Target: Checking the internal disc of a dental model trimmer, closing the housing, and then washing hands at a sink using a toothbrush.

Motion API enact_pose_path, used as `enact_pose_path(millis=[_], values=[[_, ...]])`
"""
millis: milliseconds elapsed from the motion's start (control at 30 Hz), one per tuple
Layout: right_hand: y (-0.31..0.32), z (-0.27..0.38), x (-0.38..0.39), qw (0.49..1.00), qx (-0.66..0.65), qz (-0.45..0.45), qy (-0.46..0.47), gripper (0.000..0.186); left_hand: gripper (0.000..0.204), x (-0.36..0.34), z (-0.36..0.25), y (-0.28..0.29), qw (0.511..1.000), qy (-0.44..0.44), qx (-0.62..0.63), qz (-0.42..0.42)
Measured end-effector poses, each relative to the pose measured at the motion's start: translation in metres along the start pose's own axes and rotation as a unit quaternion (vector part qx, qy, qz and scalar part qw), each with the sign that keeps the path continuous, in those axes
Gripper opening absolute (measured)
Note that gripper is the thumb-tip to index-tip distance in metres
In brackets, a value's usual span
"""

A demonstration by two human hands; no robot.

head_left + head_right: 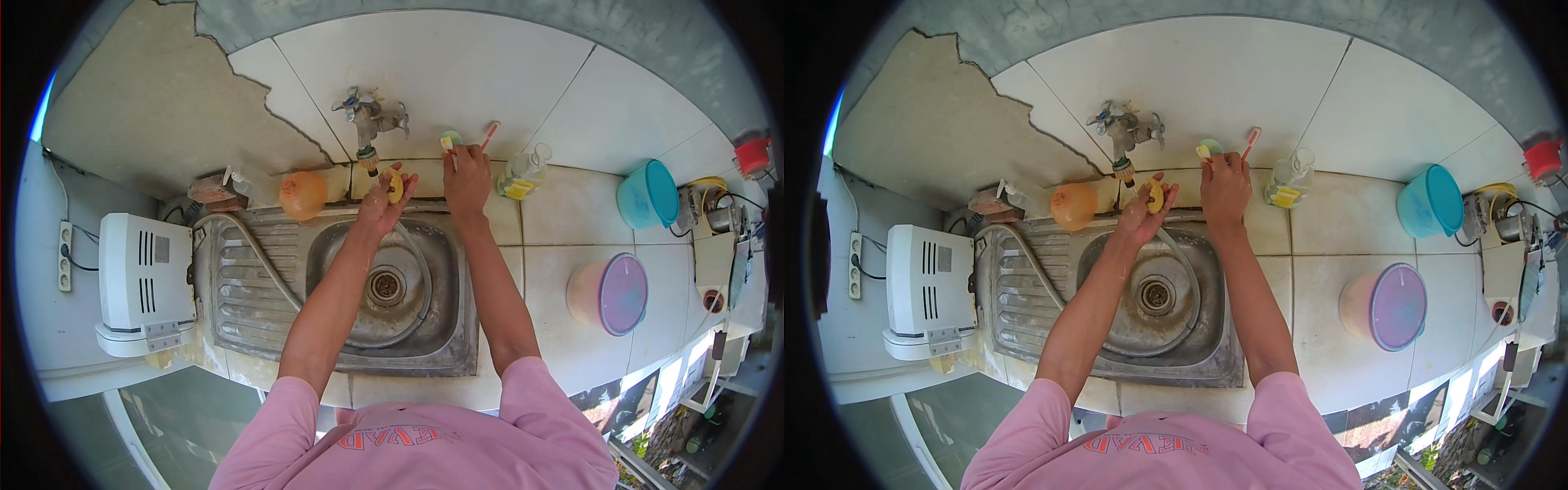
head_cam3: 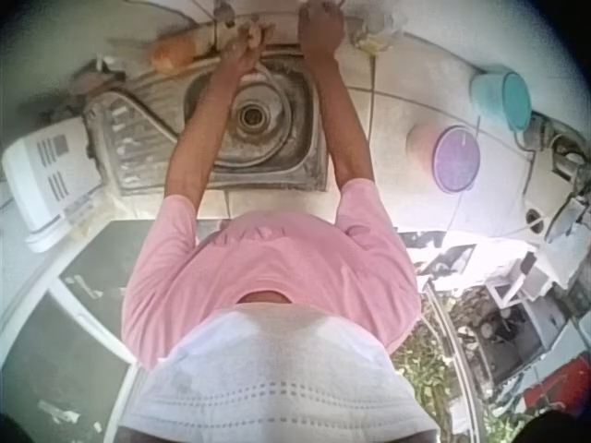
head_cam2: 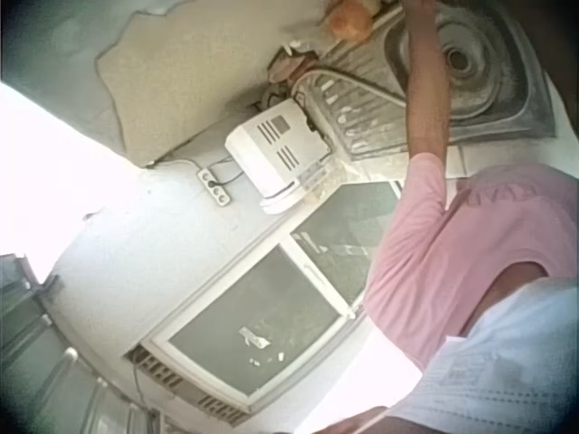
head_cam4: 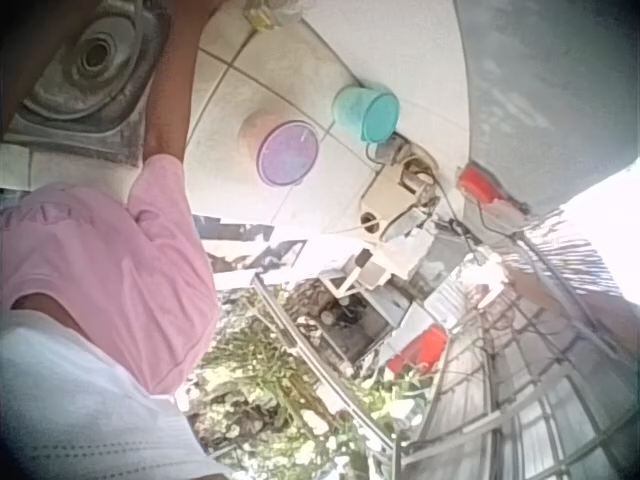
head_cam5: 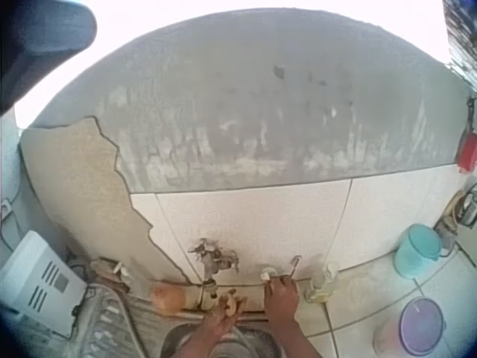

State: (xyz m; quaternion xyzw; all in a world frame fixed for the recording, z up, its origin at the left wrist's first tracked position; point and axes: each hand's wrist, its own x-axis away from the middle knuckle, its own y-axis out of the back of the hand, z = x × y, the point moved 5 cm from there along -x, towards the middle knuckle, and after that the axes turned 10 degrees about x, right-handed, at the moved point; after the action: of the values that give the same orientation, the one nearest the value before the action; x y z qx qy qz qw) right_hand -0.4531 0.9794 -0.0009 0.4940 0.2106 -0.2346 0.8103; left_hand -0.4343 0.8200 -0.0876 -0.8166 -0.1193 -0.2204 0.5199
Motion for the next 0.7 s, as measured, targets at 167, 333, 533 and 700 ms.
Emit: enact_pose_path(millis=[167, 333, 533, 700], values=[[0.042, 0.028, -0.002, 0.983, -0.111, -0.099, 0.112, 0.009, 0.026, -0.026, -0.009, 0.027, 0.993, 0.070, 0.061, 0.067], [0.021, 0.044, 0.061, 0.933, -0.277, 0.227, 0.025, 0.013, 0.030, -0.050, 0.001, 0.022, 0.982, 0.091, 0.159, 0.045], [0.010, 0.066, 0.147, 0.873, -0.374, 0.312, 0.000, 0.012, 0.026, -0.076, -0.005, 0.031, 0.915, 0.152, 0.362, 0.094], [-0.024, 0.039, 0.104, 0.903, -0.315, 0.292, -0.014, 0.011, 0.035, -0.079, 0.003, 0.029, 0.911, 0.194, 0.337, 0.141]])
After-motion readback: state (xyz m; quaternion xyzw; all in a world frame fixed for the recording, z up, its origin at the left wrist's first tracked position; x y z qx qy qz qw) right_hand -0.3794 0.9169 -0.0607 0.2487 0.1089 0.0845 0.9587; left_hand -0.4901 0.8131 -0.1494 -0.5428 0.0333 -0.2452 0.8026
